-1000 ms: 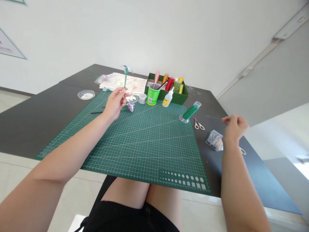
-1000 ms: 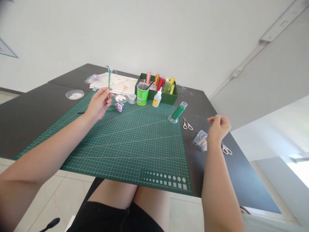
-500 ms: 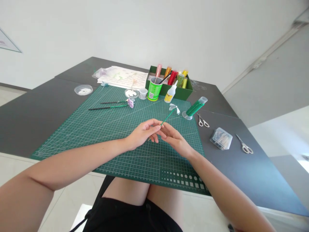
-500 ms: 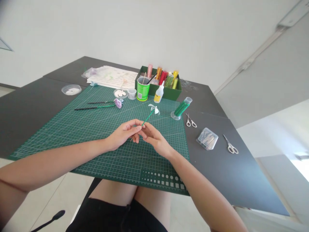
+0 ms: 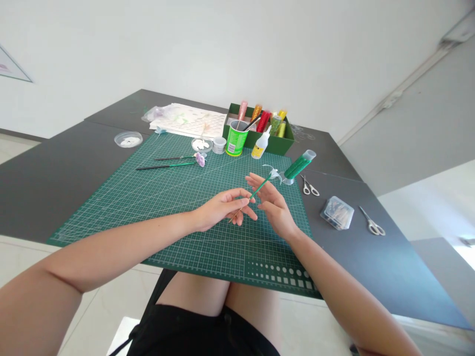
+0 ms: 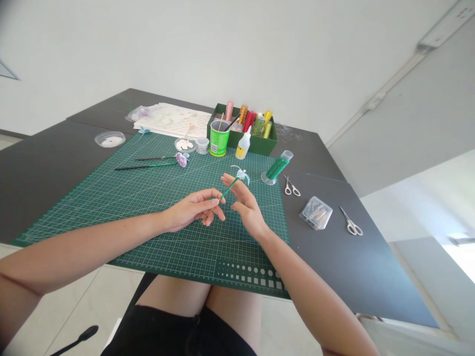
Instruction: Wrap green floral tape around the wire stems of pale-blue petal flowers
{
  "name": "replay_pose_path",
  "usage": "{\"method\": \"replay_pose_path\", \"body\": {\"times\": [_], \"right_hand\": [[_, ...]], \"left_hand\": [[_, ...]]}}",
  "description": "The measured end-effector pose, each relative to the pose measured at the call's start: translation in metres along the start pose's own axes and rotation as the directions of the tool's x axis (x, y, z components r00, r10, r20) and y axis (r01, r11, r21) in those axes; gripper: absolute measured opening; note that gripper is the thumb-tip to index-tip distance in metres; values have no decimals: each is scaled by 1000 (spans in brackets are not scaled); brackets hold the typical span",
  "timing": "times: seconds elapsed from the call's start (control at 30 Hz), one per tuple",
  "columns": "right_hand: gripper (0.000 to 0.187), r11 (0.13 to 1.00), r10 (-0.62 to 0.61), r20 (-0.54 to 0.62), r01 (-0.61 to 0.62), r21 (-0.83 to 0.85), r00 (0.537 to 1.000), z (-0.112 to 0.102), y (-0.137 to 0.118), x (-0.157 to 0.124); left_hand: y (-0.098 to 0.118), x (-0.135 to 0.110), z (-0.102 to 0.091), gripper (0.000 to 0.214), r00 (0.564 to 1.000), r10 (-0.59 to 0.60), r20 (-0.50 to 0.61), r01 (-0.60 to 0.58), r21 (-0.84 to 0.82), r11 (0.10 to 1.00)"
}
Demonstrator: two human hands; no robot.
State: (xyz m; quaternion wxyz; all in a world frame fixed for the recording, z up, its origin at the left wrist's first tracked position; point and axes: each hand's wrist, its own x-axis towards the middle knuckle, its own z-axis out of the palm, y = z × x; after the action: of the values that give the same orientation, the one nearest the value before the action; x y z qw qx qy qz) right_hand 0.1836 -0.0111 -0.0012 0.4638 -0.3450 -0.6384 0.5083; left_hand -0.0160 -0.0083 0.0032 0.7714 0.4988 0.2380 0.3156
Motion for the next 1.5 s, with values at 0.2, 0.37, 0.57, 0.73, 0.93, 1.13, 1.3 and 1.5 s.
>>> {"method": "replay_pose_path", "body": {"times": [0.2, 0.37, 0.57, 0.73, 0.93, 1.13, 1.3, 1.5], "right_hand": [[72, 977, 107, 162, -134, 165, 981, 9, -1, -4], [66, 950, 183, 299, -247, 190, 936, 12, -1, -4], [37, 973, 218, 58, -212, -93, 974, 8, -5, -4], [21, 921, 109, -24, -110, -373, 994, 7, -8, -6], [21, 885, 28, -23, -36, -465, 999, 5, -15, -8], [23, 885, -14, 27, 25, -466, 1000, 1, -27, -10], [24, 909, -21, 27, 31, -416, 999, -6, -37, -10], [26, 939, -1, 26, 10, -343, 1000, -19, -47, -9]], "left_hand": [[-1, 0, 1, 35, 1000, 15, 1, -15, -7, 1000], [1, 2, 0, 34, 998, 41, -40, -39, 46, 998], [4, 3, -8, 33, 982, 116, -148, -93, 155, 984], [2, 10, -22, 31, 946, 200, -255, -125, 284, 951], [4, 13, -31, 25, 923, 297, -247, -135, 515, 847], [7, 9, -28, 21, 916, 324, -236, -43, 745, 665], [7, 7, -28, 14, 933, 252, -258, 41, 770, 636], [6, 1, -24, 11, 954, 267, -134, -10, 879, 476]]}}
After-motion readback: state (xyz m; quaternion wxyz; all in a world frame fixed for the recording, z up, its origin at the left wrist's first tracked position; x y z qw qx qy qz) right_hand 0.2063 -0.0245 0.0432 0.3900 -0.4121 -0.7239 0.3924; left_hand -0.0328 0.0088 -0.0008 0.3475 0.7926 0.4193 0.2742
